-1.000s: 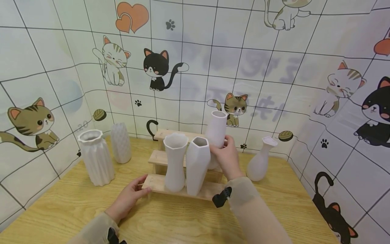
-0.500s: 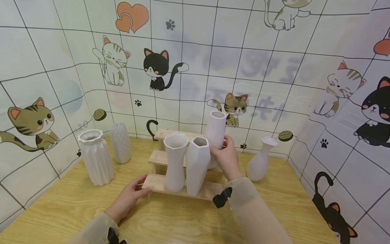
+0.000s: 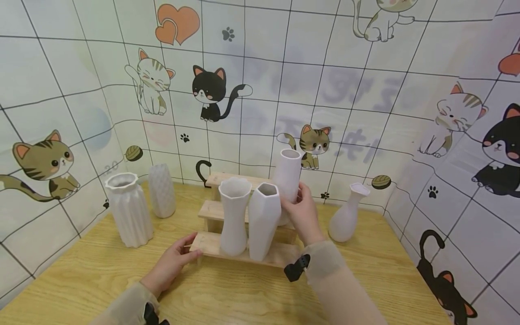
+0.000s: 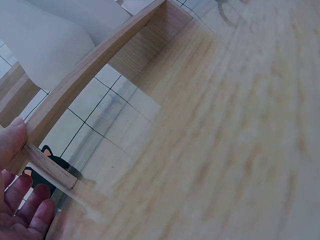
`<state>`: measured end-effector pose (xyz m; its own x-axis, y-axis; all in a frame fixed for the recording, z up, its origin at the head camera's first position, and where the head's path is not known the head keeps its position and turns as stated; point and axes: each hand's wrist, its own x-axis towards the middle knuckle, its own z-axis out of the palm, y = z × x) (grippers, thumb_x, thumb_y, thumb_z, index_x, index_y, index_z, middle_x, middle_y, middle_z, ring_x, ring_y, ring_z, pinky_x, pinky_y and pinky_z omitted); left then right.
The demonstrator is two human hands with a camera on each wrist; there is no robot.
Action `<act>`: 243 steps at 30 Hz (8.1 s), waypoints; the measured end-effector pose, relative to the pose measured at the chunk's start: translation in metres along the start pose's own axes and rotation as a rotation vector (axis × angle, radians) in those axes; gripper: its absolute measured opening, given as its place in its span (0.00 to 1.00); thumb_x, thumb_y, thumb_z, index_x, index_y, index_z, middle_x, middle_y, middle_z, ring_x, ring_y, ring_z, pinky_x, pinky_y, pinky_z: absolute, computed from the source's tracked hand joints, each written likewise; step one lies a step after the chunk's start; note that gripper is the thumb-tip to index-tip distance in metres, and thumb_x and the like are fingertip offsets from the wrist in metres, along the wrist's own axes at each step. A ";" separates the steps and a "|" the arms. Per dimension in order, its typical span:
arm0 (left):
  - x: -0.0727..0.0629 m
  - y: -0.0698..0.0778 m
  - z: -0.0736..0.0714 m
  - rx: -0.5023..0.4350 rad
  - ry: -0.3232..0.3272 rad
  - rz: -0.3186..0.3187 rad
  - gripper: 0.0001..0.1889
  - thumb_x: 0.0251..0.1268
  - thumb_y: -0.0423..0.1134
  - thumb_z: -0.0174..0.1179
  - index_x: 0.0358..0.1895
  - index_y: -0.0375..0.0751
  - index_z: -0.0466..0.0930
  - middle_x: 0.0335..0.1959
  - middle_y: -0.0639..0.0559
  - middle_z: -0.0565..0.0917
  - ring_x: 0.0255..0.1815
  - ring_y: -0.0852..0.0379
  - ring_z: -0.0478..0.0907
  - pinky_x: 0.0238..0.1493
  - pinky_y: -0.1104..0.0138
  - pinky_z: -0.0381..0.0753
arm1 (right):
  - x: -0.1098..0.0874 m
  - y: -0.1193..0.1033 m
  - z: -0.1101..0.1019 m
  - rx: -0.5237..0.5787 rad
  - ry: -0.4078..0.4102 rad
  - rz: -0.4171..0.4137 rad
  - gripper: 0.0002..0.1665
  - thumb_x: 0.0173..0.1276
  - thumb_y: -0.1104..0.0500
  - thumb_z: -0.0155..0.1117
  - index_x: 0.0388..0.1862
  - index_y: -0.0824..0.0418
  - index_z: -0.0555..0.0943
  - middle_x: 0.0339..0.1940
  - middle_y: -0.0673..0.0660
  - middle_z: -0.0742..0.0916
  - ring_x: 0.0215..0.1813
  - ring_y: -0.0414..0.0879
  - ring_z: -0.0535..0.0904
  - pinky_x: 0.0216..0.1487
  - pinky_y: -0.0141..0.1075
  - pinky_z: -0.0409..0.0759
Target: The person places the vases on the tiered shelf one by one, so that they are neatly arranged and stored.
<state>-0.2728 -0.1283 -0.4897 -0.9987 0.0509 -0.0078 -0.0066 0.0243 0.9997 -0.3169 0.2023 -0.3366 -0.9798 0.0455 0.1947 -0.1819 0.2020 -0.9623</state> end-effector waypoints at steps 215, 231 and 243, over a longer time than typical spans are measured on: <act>0.030 0.060 -0.088 0.069 0.953 0.050 0.52 0.49 0.47 0.74 0.75 0.45 0.52 0.70 0.45 0.59 0.69 0.48 0.58 0.69 0.54 0.57 | -0.091 0.140 -0.028 0.042 -0.029 0.252 0.39 0.67 0.58 0.65 0.73 0.60 0.61 0.56 0.64 0.78 0.49 0.47 0.75 0.47 0.38 0.77; 0.023 0.059 -0.094 0.127 0.882 -0.002 0.54 0.49 0.55 0.72 0.75 0.46 0.48 0.71 0.42 0.55 0.69 0.44 0.55 0.68 0.50 0.58 | -0.090 0.141 -0.029 0.049 -0.035 0.260 0.39 0.67 0.58 0.65 0.73 0.59 0.61 0.58 0.65 0.77 0.49 0.47 0.75 0.48 0.40 0.76; 0.021 0.056 -0.094 0.216 0.871 0.010 0.54 0.51 0.55 0.71 0.76 0.44 0.45 0.72 0.39 0.53 0.69 0.41 0.54 0.68 0.47 0.55 | -0.090 0.140 -0.029 0.053 -0.042 0.259 0.39 0.67 0.57 0.65 0.73 0.59 0.60 0.57 0.64 0.77 0.50 0.46 0.75 0.48 0.40 0.76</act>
<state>-0.2987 -0.2202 -0.4319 -0.6838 -0.7214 0.1096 -0.0759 0.2197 0.9726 -0.2517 0.2544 -0.4839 -0.9966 0.0483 -0.0663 0.0723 0.1377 -0.9878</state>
